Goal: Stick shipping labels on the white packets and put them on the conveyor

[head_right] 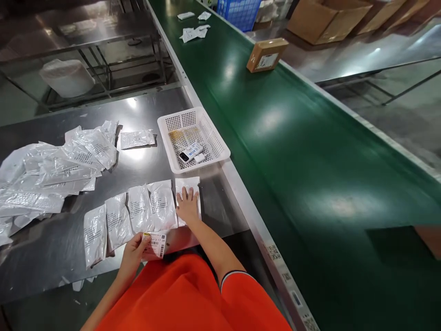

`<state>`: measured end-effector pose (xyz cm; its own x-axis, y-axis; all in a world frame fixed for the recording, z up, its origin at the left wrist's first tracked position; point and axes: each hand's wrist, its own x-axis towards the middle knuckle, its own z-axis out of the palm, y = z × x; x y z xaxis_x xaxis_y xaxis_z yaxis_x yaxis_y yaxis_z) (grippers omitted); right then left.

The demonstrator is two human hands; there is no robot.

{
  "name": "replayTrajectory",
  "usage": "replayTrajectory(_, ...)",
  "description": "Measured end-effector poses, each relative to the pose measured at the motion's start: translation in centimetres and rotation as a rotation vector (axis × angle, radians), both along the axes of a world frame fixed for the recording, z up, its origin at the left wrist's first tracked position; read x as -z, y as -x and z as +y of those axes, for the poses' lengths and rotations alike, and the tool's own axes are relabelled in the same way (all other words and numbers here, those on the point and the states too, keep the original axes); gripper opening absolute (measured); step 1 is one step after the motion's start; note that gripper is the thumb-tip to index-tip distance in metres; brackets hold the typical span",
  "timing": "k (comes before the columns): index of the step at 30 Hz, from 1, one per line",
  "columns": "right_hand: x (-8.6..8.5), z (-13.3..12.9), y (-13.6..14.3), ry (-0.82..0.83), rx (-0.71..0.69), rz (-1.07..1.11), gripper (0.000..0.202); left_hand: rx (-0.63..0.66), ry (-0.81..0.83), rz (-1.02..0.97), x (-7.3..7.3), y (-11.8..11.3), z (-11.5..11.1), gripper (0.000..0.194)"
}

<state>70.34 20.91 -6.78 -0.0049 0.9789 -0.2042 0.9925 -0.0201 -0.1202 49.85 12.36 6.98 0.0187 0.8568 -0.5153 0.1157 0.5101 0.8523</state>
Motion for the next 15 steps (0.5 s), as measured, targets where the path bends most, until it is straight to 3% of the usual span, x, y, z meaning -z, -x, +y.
replayTrajectory(2, -0.3, -0.2, -0.3, -0.006, 0.000, 0.074, 0.060, -0.011, -0.005, -0.017, 0.1, -0.5, 0.2, 0.036)
replayTrajectory(5, -1.9, -1.5, -1.1, -0.076, 0.124, 0.336, 0.043, -0.072, 0.070, -0.068, 0.5, -1.3, 0.5, 0.037)
replayTrajectory(8, -4.7, -3.9, -0.9, -0.119, 0.216, 0.838, 0.040, -0.132, 0.084, -0.086, 1.0, -2.6, 1.0, 0.037)
replayTrajectory(11, -8.0, -6.6, 0.4, -0.004, 0.229, 1.229, 0.035, -0.102, 0.002, -0.060, 1.2, -4.2, 1.6, 0.039)
replayTrajectory(15, -10.6, -8.6, 1.4, -0.069, 0.370, 1.170, 0.016, -0.034, 0.002, -0.074, 1.5, -6.3, 1.7, 0.040)
